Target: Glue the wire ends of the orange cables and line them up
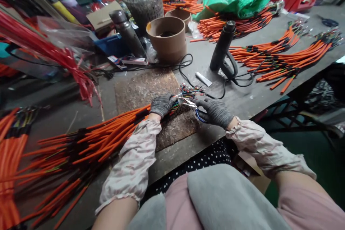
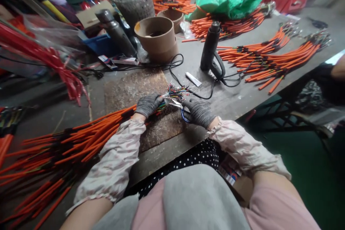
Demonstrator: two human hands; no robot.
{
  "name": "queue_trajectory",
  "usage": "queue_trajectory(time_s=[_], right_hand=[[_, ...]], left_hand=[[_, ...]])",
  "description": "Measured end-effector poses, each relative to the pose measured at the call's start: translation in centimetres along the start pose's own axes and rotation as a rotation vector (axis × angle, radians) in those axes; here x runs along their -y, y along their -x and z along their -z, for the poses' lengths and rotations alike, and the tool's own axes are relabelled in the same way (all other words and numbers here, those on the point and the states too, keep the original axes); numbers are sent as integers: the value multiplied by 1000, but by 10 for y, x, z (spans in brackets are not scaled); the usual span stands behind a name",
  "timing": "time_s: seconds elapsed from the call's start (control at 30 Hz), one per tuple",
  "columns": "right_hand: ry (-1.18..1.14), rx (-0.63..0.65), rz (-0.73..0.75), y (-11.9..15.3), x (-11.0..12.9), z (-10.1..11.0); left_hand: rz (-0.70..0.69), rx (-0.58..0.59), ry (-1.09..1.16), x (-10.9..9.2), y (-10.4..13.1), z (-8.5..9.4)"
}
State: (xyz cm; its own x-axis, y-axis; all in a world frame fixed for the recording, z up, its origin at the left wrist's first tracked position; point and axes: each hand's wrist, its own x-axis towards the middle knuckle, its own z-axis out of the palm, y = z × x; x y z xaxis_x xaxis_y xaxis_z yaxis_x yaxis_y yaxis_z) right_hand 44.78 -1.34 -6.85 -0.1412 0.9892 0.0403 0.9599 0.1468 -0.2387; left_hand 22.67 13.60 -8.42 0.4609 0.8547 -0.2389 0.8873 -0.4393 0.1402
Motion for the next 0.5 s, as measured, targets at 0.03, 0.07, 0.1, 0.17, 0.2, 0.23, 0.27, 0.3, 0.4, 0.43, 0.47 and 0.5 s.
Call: queue_trajectory(time_s=[0.03, 0.07, 0.1, 0.17, 0.2, 0.23, 0.27, 0.3, 0.4, 0.43, 0.47, 0.5], right_hand=[[6, 6, 2, -2, 1, 3], [15, 19, 9, -3, 2, 6], [28, 37, 16, -5, 4, 9], [60, 84, 6, -8, 9, 16], [73, 110, -9, -9, 11, 19], [80, 127, -27, -11, 13, 21], [77, 130, -43, -12, 13, 23], [56, 124, -38, -14, 12, 23], [-75, 98, 105, -27, -2, 20], [-124, 110, 171, -33, -9, 18], [-167, 133, 231, -39, -16, 16], [-199, 159, 276, -45, -23, 15]], left_hand=[[-6, -5, 0, 0, 0, -1], [-10, -7, -1, 0, 1, -1], [-13, -6, -4, 0, 1, -2], [-16, 0, -9, 1, 1, -2], [-19, 0, -10, 1, 1, -2], [-22, -1, -9, 1, 1, -2], [-27, -3, -5, 1, 1, -2], [-30, -5, -1, 1, 1, -2], [-33, -17, 11, 3, 0, -4], [-33, -20, 12, 3, 0, -5], [-33, -22, 7, 4, -1, -6], [-37, -21, -4, 5, -2, -7]])
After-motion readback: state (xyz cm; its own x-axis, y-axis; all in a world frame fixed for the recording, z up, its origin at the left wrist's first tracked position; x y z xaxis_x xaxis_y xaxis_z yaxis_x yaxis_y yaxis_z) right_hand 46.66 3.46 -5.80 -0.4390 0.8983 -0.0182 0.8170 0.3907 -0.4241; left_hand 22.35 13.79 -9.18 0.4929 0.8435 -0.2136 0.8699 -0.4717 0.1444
